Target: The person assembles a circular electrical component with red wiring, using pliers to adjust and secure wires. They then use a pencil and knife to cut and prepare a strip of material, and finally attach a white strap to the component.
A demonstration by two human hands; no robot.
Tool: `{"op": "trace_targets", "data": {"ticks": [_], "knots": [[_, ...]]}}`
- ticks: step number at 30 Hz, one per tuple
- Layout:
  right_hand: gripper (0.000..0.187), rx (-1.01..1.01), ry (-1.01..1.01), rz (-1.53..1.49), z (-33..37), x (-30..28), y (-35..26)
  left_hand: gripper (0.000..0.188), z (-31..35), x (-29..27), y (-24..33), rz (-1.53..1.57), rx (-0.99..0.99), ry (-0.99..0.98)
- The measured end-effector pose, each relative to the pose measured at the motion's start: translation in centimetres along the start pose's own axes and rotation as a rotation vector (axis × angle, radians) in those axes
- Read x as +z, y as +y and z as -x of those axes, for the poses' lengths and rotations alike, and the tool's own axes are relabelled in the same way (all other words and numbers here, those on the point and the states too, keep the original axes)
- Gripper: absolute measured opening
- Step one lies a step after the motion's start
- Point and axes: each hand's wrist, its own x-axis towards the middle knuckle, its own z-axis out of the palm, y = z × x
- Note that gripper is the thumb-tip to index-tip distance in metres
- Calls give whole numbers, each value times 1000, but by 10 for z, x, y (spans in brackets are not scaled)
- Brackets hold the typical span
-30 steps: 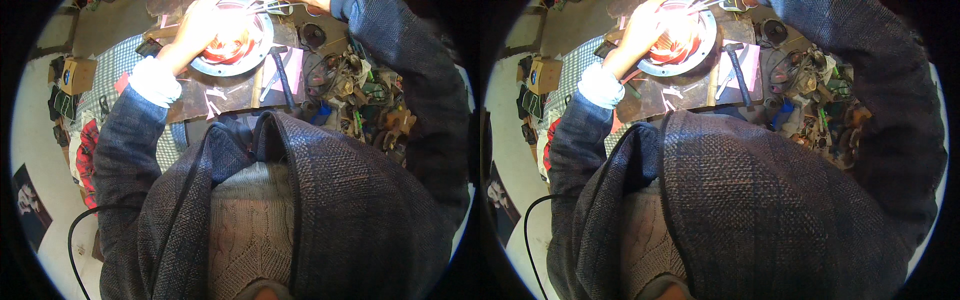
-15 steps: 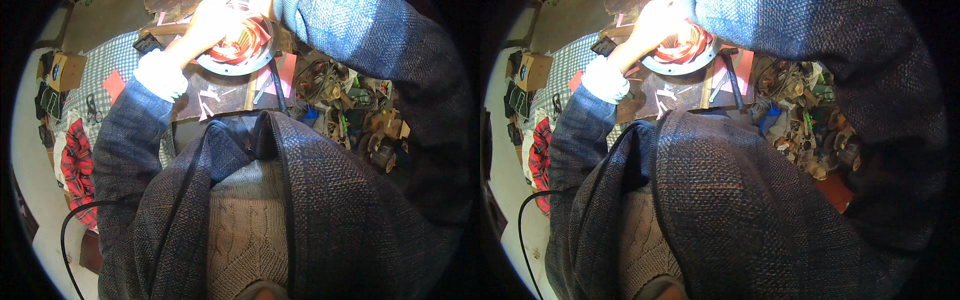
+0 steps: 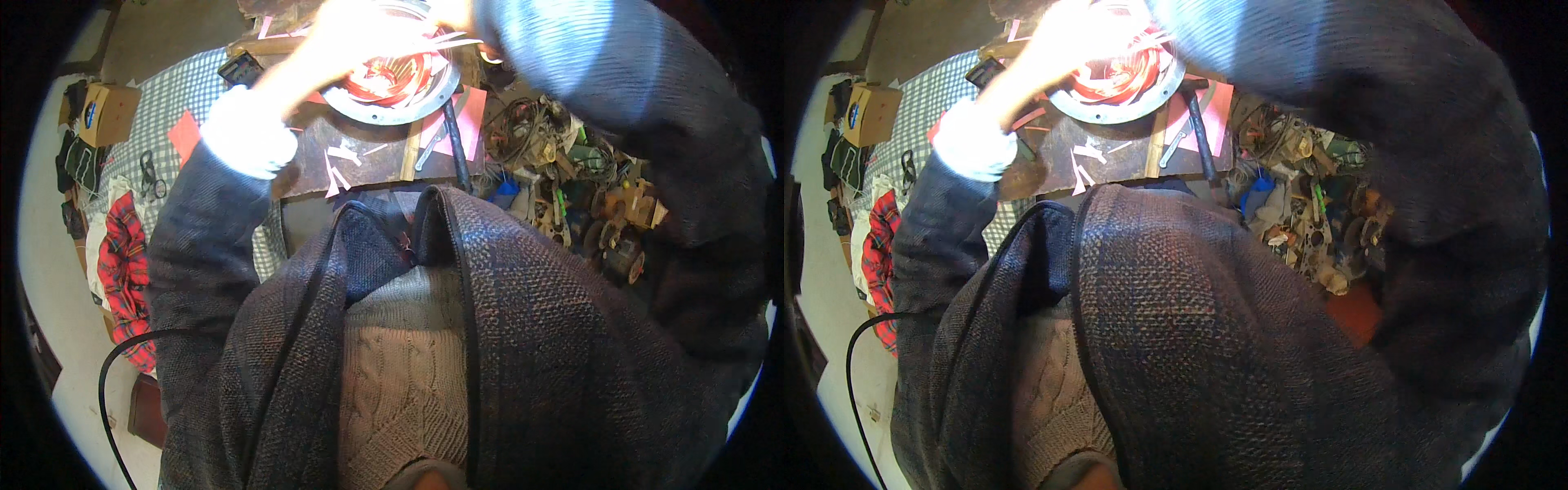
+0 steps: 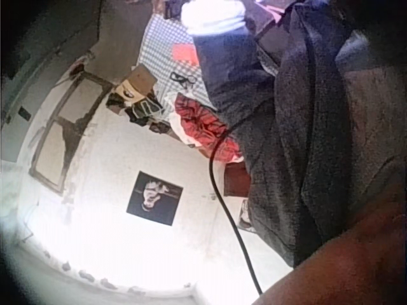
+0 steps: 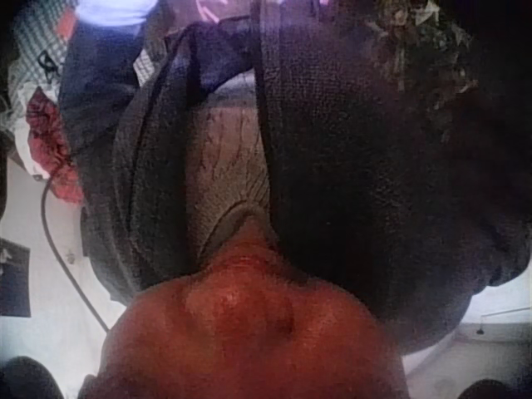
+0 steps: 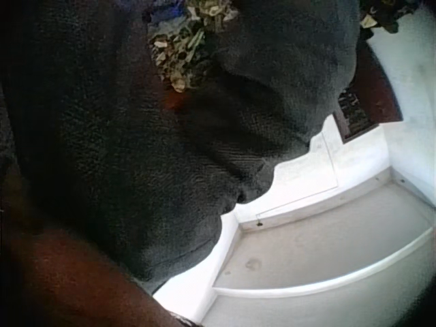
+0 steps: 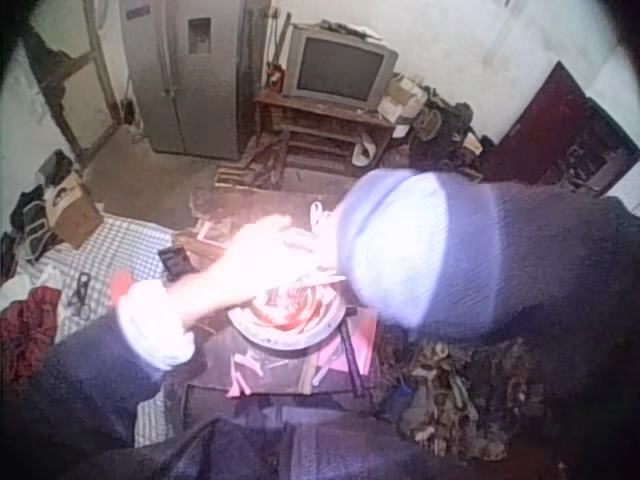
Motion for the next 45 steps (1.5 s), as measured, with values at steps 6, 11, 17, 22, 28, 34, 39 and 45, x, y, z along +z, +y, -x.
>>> {"op": "trace_targets", "data": {"ticks": [6, 11, 17, 22, 28, 34, 39, 45], "knots": [[31, 427, 92, -688, 51, 54, 47, 37, 18, -60, -69, -275, -269, 456], [28, 351, 916, -1734, -38, 191, 49, 76, 85, 10, -32, 88, -513, 390], [39, 391, 1187, -2115, -155, 228, 40, 39, 112, 74, -2, 324, -584, 636], [39, 326, 1338, -2190, -174, 198, 31, 30, 107, 71, -2, 285, -615, 629], [39, 332, 1446, -2246, -179, 203, 22, 32, 101, 64, -6, 176, -626, 525], [40, 389, 1531, -2356, -155, 214, -15, 47, 67, 24, -49, 218, -440, 196], [40, 511, 1632, -2429, -137, 232, -46, 35, -4, 9, -89, 258, -243, -288], [39, 934, 1232, -1498, -17, 242, -89, 32, -27, 21, -26, 16, 31, 2]]}}
